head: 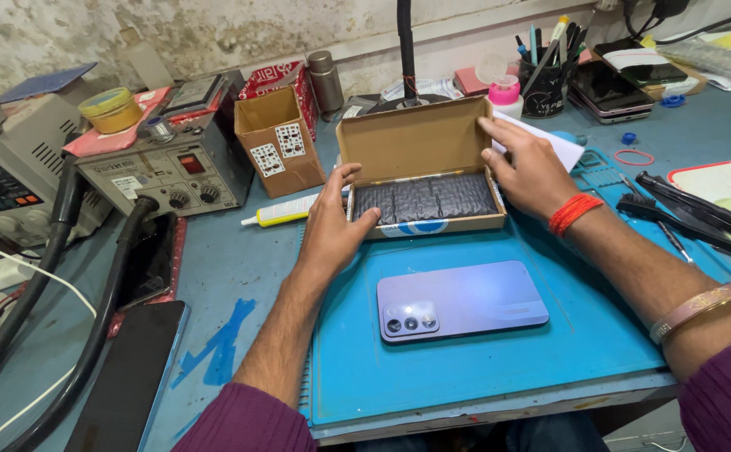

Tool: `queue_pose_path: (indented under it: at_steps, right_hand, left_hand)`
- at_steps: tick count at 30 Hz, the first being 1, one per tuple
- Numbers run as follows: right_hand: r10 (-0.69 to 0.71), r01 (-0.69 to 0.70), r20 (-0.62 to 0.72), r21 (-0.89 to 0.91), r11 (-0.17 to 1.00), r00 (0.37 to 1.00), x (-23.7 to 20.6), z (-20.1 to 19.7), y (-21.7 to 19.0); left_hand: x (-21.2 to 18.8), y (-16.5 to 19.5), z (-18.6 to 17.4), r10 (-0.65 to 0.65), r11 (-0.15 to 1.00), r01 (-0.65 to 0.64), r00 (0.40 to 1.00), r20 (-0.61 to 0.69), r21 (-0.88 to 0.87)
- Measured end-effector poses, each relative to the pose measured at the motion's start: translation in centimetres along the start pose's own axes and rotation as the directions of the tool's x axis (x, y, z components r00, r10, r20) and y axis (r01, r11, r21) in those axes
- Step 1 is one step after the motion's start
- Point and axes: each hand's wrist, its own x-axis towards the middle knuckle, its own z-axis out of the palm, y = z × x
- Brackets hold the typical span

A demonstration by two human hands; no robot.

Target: The person opens a cardboard box containing a new phone screen assembly wrapped in black protective material. They remove the screen assembly, peel off its protective cover, and press and align the new screen onto the frame of a disassembled phone on the work mat.

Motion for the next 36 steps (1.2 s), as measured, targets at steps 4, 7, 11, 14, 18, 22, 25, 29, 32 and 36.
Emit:
queue_pose_path:
  at_steps: [4,7,11,14,18,22,25,29,32,36]
  right_hand:
    - [0.139,-0.134,0.103,-0.058,0.989,0.985,-0.1,0.2,0.0]
    - [0.147,-0.124,0.159,-0.146,0.982,0.976,-0.1,0.4,-0.1]
    - [0.252,-0.192,0.229,-0.256,0.947,0.94,0.2,0.7,-0.2]
    - [0.341,-0.239,0.292,-0.334,0.912,0.894,0.3,0.8,-0.4]
    - [0.418,-0.284,0.355,-0.372,0.884,0.836,0.6,0.8,-0.5]
    - [0.461,-0.287,0.408,-0.421,0.861,0.788,1.3,0.9,-0.3]
    - [0.454,-0.263,0.432,-0.431,0.863,0.779,1.5,1.0,-0.1]
    - [0.439,-0.252,0.415,-0.431,0.866,0.797,1.1,1.2,0.0]
    - [0.425,-0.271,0.35,-0.411,0.871,0.835,0.1,1.3,0.2]
    - [0.381,-0.252,0.313,-0.381,0.89,0.87,-0.8,0.9,0.4]
  left_hand:
    - [0.1,-0.2,0.2,0.043,0.999,-0.043,0.999,0.003,-0.03]
    - [0.3,-0.5,0.4,0.075,0.997,-0.075,0.997,0.006,-0.035]
    - [0.4,-0.6,0.5,0.085,0.996,-0.085,0.996,0.009,-0.022]
    - [0.3,-0.6,0.7,0.072,0.997,-0.072,0.997,0.013,0.003]
    - [0.2,-0.5,0.7,-0.021,1.0,0.02,0.998,0.056,0.015]
    - [0.1,-0.7,0.8,-0.05,0.997,0.046,0.997,0.064,0.059]
    - [0.0,-0.9,0.9,-0.038,0.997,0.033,0.997,0.067,0.066]
    - [-0.1,-1.1,0.9,-0.055,0.997,0.052,0.996,0.067,0.054]
    - [-0.4,-1.1,0.8,-0.046,0.998,0.043,0.997,0.055,0.055]
    - [-0.6,-0.8,0.7,-0.035,0.996,0.03,0.998,0.058,0.086]
